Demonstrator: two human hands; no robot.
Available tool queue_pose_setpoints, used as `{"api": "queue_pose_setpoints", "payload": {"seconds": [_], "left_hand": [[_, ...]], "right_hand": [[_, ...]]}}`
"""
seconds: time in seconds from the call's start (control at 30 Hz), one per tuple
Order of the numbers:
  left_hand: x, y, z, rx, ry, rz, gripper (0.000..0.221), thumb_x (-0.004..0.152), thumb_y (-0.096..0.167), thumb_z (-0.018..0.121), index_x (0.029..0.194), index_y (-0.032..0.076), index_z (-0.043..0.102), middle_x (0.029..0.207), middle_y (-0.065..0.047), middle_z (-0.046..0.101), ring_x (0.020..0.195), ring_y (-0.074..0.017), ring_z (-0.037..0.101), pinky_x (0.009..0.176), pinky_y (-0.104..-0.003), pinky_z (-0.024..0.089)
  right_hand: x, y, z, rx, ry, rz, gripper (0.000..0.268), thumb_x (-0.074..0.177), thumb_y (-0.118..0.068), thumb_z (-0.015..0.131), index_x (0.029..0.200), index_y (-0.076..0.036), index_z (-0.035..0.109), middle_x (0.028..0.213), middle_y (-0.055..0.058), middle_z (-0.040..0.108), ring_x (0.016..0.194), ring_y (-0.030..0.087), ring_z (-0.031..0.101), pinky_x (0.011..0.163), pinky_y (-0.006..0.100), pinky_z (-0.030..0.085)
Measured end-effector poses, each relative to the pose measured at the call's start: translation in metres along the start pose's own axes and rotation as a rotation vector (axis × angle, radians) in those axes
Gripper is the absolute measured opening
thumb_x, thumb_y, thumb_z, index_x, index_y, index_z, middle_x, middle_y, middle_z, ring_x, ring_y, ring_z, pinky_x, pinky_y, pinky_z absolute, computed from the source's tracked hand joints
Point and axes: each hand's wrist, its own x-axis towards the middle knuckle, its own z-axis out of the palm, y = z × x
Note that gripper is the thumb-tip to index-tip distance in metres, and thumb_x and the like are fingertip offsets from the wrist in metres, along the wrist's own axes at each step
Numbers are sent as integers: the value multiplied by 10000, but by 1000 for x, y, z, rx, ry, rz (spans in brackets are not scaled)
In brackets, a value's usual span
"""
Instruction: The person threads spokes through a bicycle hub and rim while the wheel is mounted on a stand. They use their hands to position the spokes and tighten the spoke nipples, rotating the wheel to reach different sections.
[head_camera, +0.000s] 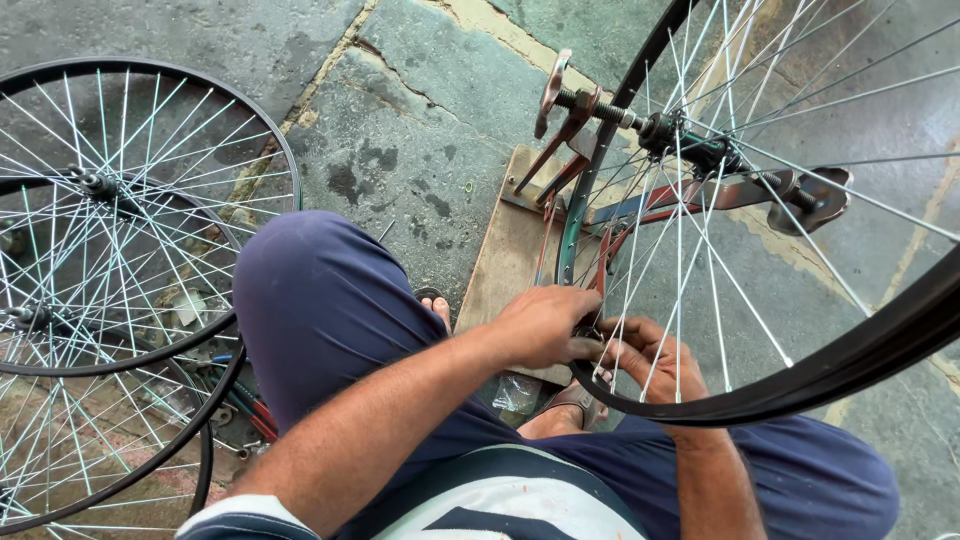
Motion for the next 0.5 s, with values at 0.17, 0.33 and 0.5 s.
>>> {"api": "queue_pose_setpoints", "payload": {"seconds": [0.17, 0.33, 0.5], "left_hand": [[20, -26, -11, -303, 189, -29, 409, 877, 286, 688, 1242, 102, 668, 1180, -118, 750, 1105, -285, 736, 947, -398, 567], [31, -24, 0, -372, 237, -195, 469, 899, 237, 632, 1349, 131, 555, 1179, -105, 723, 1075, -299, 710, 929, -402, 544], [26, -15, 3, -253, 225, -183, 253, 942, 280, 666, 1148, 132, 683, 1063, -144, 742, 1029, -360, 692, 856, -457, 533]], "right_hand": [[0, -5, 7, 40, 44, 52, 317, 862, -11, 756, 1158, 64, 672, 955, 121, 746, 858, 175, 698, 757, 316, 570], [5, -6, 2, 85, 244, -10, 312, 855, -16, 738, 1153, 39, 662, 980, 125, 755, 888, 191, 742, 803, 318, 624], [20, 9, 1, -18, 227, -33, 346, 863, 0, 757, 1193, 45, 663, 1003, 104, 743, 901, 158, 705, 807, 293, 585]]}}
